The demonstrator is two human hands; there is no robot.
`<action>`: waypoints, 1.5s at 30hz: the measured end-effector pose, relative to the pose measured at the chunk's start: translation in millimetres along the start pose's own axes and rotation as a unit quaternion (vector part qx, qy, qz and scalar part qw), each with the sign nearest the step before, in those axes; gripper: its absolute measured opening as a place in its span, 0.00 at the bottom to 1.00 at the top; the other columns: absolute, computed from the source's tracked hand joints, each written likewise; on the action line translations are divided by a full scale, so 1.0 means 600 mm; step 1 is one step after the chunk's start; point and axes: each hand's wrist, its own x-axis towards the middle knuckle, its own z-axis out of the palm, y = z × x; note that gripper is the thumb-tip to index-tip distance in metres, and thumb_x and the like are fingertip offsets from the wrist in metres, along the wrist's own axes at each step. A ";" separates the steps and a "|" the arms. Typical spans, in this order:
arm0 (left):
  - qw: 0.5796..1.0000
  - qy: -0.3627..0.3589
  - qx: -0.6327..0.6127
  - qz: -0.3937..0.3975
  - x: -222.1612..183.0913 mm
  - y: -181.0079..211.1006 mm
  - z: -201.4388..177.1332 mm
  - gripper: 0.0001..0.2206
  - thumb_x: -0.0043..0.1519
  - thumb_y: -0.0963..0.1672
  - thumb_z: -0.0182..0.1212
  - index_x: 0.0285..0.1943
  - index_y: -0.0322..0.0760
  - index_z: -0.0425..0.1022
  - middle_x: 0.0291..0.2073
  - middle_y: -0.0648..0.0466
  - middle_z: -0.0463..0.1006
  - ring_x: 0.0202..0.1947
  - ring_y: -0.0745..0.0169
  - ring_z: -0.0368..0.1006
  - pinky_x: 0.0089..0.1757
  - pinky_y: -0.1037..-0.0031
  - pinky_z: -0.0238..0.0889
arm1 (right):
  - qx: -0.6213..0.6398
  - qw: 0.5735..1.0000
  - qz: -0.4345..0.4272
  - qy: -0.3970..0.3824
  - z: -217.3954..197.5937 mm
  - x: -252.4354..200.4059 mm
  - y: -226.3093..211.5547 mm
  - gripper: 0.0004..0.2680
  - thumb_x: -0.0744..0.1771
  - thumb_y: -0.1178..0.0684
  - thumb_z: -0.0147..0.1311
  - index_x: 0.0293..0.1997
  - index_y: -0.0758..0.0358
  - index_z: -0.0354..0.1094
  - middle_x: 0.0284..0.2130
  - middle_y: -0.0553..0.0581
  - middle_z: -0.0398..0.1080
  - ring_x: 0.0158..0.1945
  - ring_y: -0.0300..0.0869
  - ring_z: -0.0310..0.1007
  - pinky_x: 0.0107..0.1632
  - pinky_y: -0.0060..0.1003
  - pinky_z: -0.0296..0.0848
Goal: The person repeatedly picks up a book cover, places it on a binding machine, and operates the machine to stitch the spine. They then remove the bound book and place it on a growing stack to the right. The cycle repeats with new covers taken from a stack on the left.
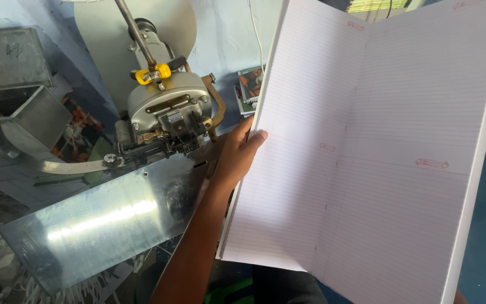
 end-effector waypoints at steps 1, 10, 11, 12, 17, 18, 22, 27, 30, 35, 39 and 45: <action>1.000 -0.006 -0.016 0.014 0.000 -0.003 0.002 0.22 0.67 0.43 0.56 0.70 0.27 0.67 0.37 0.59 0.76 0.34 0.78 0.65 0.39 0.80 0.62 | 0.001 1.000 0.000 0.001 -0.001 -0.003 -0.001 0.21 0.69 0.35 0.46 0.60 0.62 0.65 0.53 0.59 0.72 0.55 0.45 0.74 0.57 0.42 0.74; 0.998 -0.008 -0.028 -0.052 -0.001 -0.011 0.030 0.22 0.66 0.43 0.54 0.71 0.30 0.66 0.48 0.46 0.80 0.48 0.65 0.75 0.50 0.71 0.68 | -0.005 1.000 -0.003 0.007 0.021 -0.003 -0.018 0.22 0.69 0.34 0.45 0.61 0.62 0.65 0.53 0.59 0.72 0.55 0.44 0.74 0.56 0.41 0.75; 0.999 -0.009 -0.031 -0.042 -0.001 -0.009 0.033 0.23 0.66 0.43 0.53 0.71 0.31 0.66 0.50 0.46 0.80 0.50 0.64 0.76 0.52 0.71 0.68 | -0.005 1.000 -0.003 0.007 0.025 0.001 -0.021 0.22 0.69 0.34 0.44 0.61 0.62 0.65 0.53 0.59 0.72 0.55 0.44 0.74 0.56 0.41 0.75; 0.999 -0.011 -0.034 -0.032 -0.001 -0.007 0.035 0.23 0.66 0.43 0.53 0.72 0.31 0.65 0.52 0.46 0.80 0.52 0.64 0.76 0.53 0.70 0.68 | -0.004 1.000 -0.005 0.008 0.030 0.008 -0.025 0.22 0.69 0.34 0.44 0.61 0.62 0.65 0.53 0.59 0.72 0.55 0.44 0.74 0.56 0.41 0.75; 0.994 -0.005 -0.044 -0.105 -0.005 -0.007 0.038 0.32 0.68 0.58 0.39 0.71 0.32 0.65 0.52 0.48 0.77 0.53 0.63 0.74 0.53 0.69 0.68 | -0.012 0.999 -0.001 0.031 0.047 0.052 -0.047 0.22 0.69 0.33 0.44 0.61 0.62 0.65 0.53 0.59 0.72 0.55 0.44 0.74 0.55 0.41 0.75; 0.991 -0.008 -0.048 -0.121 -0.007 -0.009 0.037 0.35 0.68 0.61 0.36 0.71 0.33 0.64 0.53 0.51 0.75 0.54 0.65 0.74 0.53 0.70 0.68 | -0.016 0.999 0.003 0.036 0.046 0.058 -0.048 0.22 0.69 0.33 0.44 0.61 0.62 0.65 0.53 0.59 0.72 0.55 0.44 0.74 0.55 0.41 0.76; 0.989 -0.053 -0.088 -0.102 -0.012 -0.024 0.035 0.37 0.68 0.64 0.36 0.59 0.29 0.69 0.43 0.50 0.74 0.43 0.64 0.72 0.42 0.70 0.68 | 0.030 0.997 -0.022 -0.067 0.032 0.074 -0.050 0.22 0.69 0.35 0.47 0.61 0.64 0.65 0.53 0.58 0.72 0.55 0.43 0.74 0.56 0.40 0.77; 0.982 -0.071 -0.148 -0.092 -0.032 -0.038 0.033 0.37 0.66 0.65 0.41 0.60 0.30 0.70 0.42 0.52 0.72 0.39 0.67 0.71 0.40 0.73 0.68 | -0.040 0.999 0.009 0.003 0.015 0.094 -0.053 0.19 0.70 0.38 0.50 0.57 0.66 0.67 0.46 0.59 0.75 0.46 0.44 0.77 0.50 0.42 0.77; 0.959 -0.053 -0.228 -0.161 -0.030 -0.044 0.044 0.33 0.61 0.62 0.52 0.62 0.35 0.67 0.43 0.55 0.74 0.39 0.67 0.72 0.37 0.71 0.69 | -0.074 0.997 0.014 0.019 0.005 0.105 -0.049 0.17 0.70 0.40 0.50 0.55 0.65 0.68 0.44 0.57 0.76 0.43 0.41 0.78 0.48 0.39 0.78; 0.977 -0.062 -0.121 -0.164 -0.021 -0.053 0.055 0.26 0.57 0.49 0.67 0.60 0.28 0.71 0.43 0.48 0.77 0.42 0.58 0.74 0.43 0.67 0.69 | -0.087 0.996 0.003 -0.008 -0.012 0.115 -0.063 0.15 0.71 0.43 0.53 0.54 0.66 0.69 0.43 0.58 0.75 0.43 0.42 0.76 0.47 0.39 0.77; 0.987 0.010 -0.080 -0.139 -0.022 -0.060 0.074 0.23 0.54 0.42 0.66 0.60 0.29 0.72 0.48 0.49 0.79 0.49 0.60 0.75 0.50 0.70 0.67 | -0.060 0.985 -0.028 -0.161 -0.024 0.083 -0.093 0.15 0.69 0.52 0.58 0.62 0.62 0.64 0.46 0.56 0.70 0.49 0.42 0.73 0.54 0.41 0.75; 0.984 0.038 0.008 -0.175 -0.019 -0.070 0.094 0.23 0.55 0.43 0.67 0.60 0.33 0.73 0.45 0.48 0.81 0.45 0.59 0.77 0.46 0.71 0.70 | -0.131 0.987 -0.017 -0.091 0.001 0.042 -0.132 0.22 0.64 0.57 0.56 0.67 0.60 0.59 0.52 0.57 0.72 0.53 0.44 0.74 0.58 0.43 0.73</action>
